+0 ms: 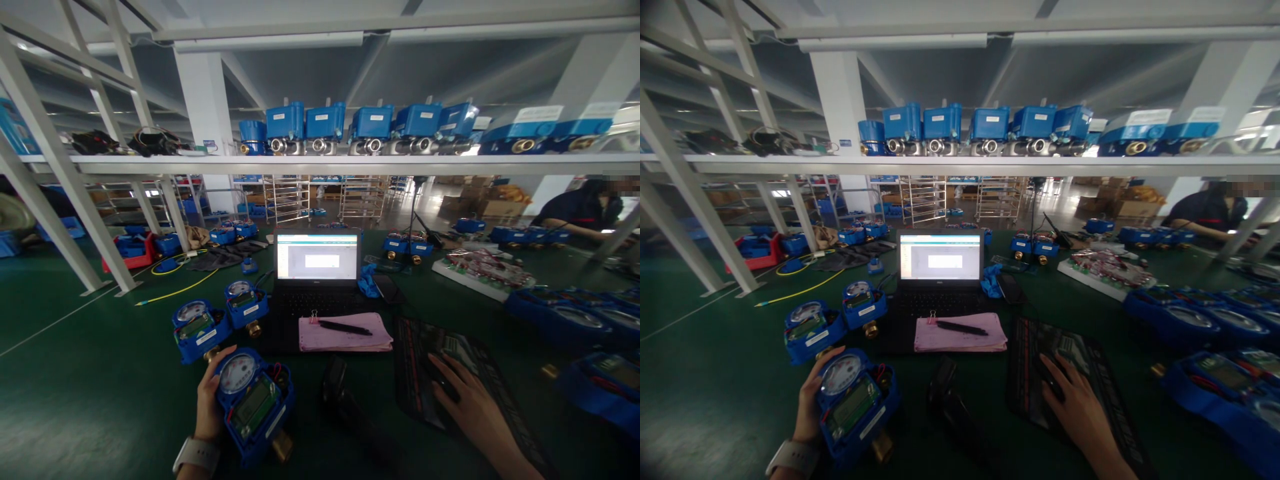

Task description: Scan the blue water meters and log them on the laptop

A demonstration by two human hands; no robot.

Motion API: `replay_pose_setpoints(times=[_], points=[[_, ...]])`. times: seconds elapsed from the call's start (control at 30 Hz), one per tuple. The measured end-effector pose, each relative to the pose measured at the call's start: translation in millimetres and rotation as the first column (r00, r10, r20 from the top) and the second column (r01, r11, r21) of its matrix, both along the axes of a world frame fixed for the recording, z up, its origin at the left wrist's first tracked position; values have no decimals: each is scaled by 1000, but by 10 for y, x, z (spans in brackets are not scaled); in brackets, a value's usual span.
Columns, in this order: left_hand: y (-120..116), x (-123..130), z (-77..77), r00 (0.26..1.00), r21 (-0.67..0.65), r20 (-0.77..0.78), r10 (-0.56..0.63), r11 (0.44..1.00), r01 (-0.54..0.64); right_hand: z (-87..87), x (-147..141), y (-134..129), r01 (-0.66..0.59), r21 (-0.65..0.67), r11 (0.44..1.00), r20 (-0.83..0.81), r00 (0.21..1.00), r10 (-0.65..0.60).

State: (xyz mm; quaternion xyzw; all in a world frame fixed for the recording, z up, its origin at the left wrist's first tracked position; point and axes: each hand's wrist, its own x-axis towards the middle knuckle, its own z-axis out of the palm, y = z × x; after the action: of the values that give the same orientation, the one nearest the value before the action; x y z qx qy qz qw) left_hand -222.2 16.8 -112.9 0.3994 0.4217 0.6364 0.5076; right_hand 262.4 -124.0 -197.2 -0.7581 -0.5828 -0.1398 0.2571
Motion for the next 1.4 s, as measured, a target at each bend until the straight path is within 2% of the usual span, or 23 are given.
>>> replay_pose_setpoints(times=[0.43,0.77,1.4], points=[[-7,16,4,1000,7,21,1,1000,-1,43,-21,-16,-49,16,999,-9,999,49],[65,-32,-110,999,32,-22,28,999,-28,17,-14,-25,-34,27,999,-6,999,34],[41,-21,-89,1000,10,-2,11,1000,-11,29,-9,-21,-38,12,999,-3,999,38]])
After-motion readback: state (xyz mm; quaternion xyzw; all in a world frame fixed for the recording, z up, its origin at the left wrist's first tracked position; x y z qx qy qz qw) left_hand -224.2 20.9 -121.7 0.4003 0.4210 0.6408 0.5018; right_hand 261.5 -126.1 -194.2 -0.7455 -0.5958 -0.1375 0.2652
